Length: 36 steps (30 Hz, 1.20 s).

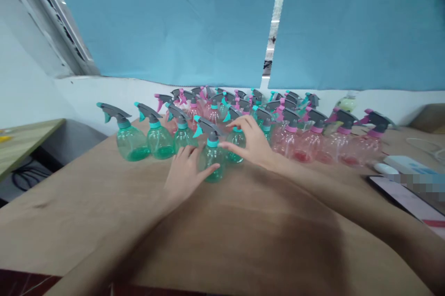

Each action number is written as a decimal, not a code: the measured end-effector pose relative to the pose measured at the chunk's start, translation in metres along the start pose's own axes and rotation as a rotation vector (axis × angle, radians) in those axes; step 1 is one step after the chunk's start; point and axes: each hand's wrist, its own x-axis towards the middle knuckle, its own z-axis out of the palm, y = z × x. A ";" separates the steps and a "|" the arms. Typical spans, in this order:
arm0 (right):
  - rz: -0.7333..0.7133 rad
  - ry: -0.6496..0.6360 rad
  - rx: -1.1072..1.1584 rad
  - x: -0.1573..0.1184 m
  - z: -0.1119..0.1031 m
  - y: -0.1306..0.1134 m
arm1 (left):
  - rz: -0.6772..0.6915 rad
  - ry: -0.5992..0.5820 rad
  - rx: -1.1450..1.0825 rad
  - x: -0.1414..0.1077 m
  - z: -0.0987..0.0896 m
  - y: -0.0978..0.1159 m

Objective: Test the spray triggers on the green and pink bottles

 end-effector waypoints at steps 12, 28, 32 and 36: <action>0.207 -0.112 -0.155 0.041 -0.014 0.039 | -0.060 -0.013 0.373 0.044 0.000 0.000; 0.351 -0.265 -0.053 0.034 -0.003 0.048 | -0.128 0.048 0.373 0.046 0.009 0.001; 0.363 -0.247 0.006 0.026 -0.009 0.040 | -0.110 0.032 0.360 0.031 -0.002 0.014; 0.336 -0.267 0.131 0.008 -0.022 0.028 | -0.032 -0.052 0.211 0.015 -0.002 0.031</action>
